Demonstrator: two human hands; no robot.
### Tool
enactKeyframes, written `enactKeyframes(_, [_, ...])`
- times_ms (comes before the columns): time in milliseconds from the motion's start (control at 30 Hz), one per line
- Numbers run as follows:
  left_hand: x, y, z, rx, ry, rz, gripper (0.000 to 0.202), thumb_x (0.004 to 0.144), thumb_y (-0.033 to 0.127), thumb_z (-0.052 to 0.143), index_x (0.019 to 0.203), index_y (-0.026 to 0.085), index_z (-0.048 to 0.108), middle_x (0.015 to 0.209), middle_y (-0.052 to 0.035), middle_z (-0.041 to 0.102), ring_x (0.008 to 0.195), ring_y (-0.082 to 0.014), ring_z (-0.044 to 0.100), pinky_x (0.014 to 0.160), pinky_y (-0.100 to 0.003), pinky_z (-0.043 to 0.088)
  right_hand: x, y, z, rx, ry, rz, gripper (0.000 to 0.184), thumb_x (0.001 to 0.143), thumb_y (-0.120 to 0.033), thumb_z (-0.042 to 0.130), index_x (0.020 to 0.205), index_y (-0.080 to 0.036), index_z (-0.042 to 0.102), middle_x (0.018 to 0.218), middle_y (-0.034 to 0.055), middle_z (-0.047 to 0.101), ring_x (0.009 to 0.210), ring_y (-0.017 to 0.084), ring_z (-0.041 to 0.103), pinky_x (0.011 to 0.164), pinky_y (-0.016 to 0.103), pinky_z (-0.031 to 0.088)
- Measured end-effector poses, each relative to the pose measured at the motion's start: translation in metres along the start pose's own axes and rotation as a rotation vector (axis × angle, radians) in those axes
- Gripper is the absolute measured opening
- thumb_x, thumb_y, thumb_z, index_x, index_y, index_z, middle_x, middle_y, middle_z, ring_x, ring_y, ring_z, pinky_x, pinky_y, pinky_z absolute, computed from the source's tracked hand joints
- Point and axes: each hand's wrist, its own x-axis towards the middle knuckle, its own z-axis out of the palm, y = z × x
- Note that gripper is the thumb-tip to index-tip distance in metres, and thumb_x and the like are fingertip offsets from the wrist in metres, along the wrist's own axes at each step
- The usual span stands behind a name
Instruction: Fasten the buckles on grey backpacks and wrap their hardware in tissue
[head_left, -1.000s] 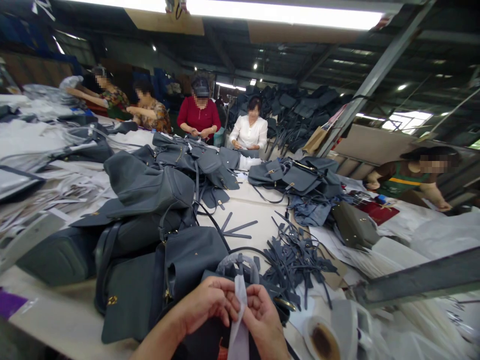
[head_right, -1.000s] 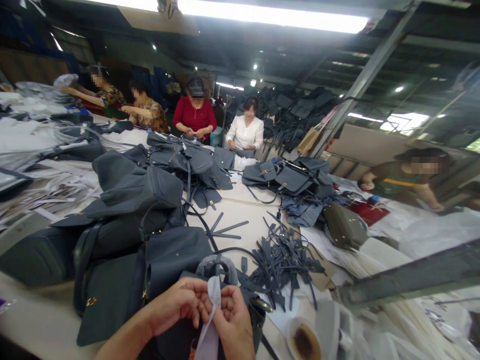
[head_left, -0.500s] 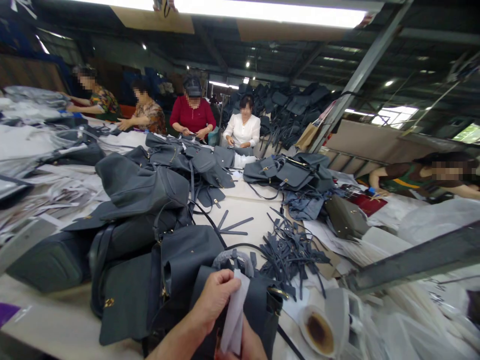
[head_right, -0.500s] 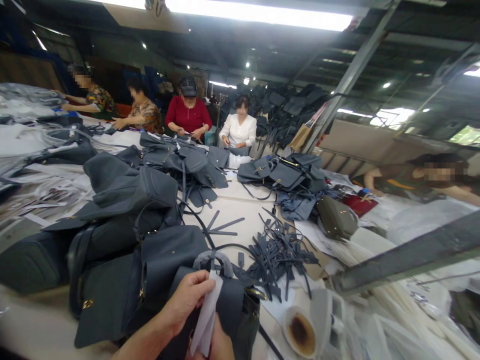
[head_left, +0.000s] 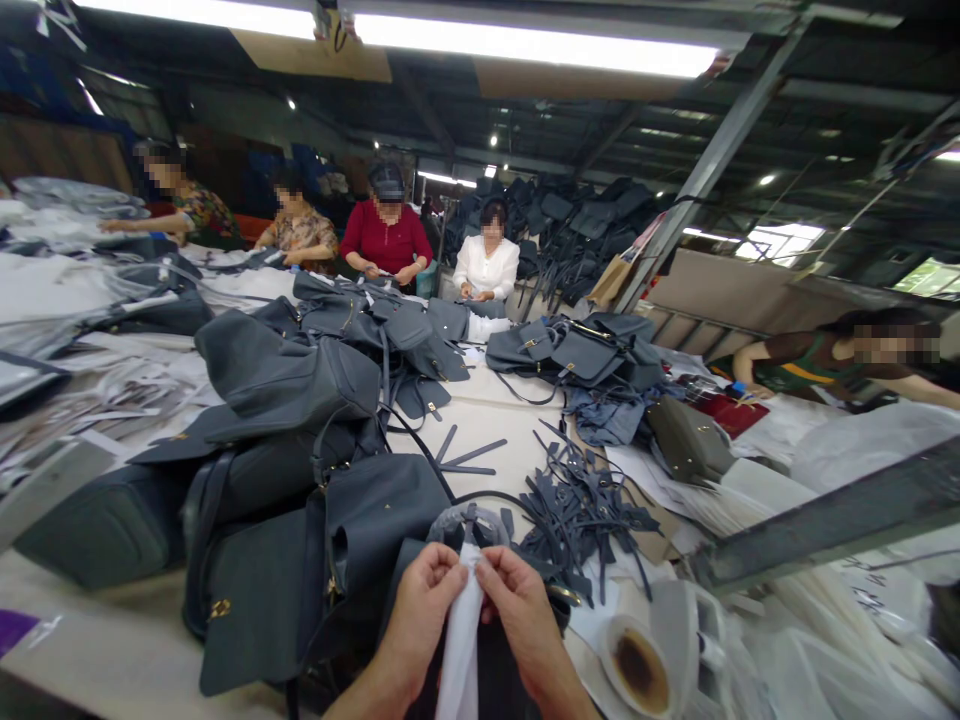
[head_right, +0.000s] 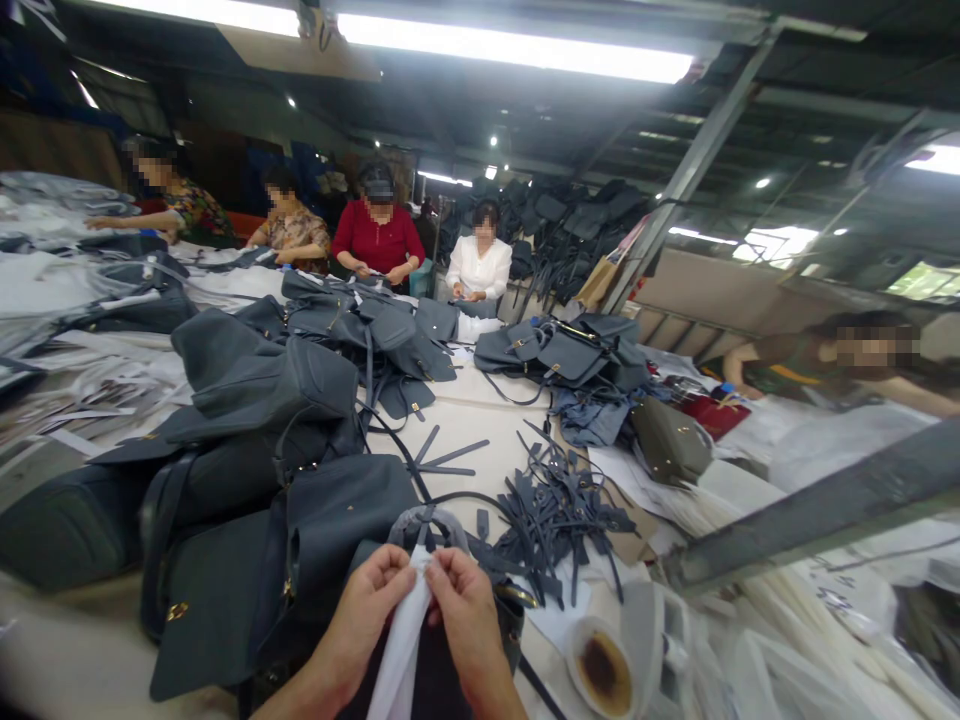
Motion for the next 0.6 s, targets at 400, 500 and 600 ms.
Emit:
enactKeyframes(400, [0.001,0.001,-0.002,0.19,0.099,0.129,0.035,0.067,0.051,0.072,0.068,0.018,0.062,0.068,0.0007,0.063,0.07,-0.0177,0.057,0.067,-0.025,0.044,-0.016,-0.01,0.01,-0.169,0.257,-0.089,0.021,0.081,-0.036,0.061,0.094,-0.022,0.069,0.088,0.0028,0.073,0.087,0.023,0.066,0.08,0.03,0.048])
enactKeyframes(500, [0.001,0.003,-0.003,0.226,0.1,0.078,0.038,0.061,0.052,0.077,0.065,0.017,0.06,0.062,0.0023,0.061,0.062,-0.0153,0.055,0.058,-0.023,0.043,-0.012,-0.011,0.016,0.027,0.258,-0.072,0.032,0.071,-0.025,0.068,0.102,-0.019,0.063,0.079,-0.0005,0.072,0.078,0.019,0.065,0.075,0.028,0.048])
enactKeyframes(600, [0.003,0.005,-0.003,0.094,0.143,-0.059,0.046,0.051,0.049,0.085,0.073,0.019,0.059,0.057,0.0058,0.058,0.05,-0.0128,0.053,0.05,-0.022,0.042,-0.003,-0.007,0.02,0.226,0.244,-0.068,0.038,0.061,-0.018,0.071,0.098,-0.017,0.059,0.067,-0.0057,0.066,0.061,0.013,0.059,0.065,0.025,0.045])
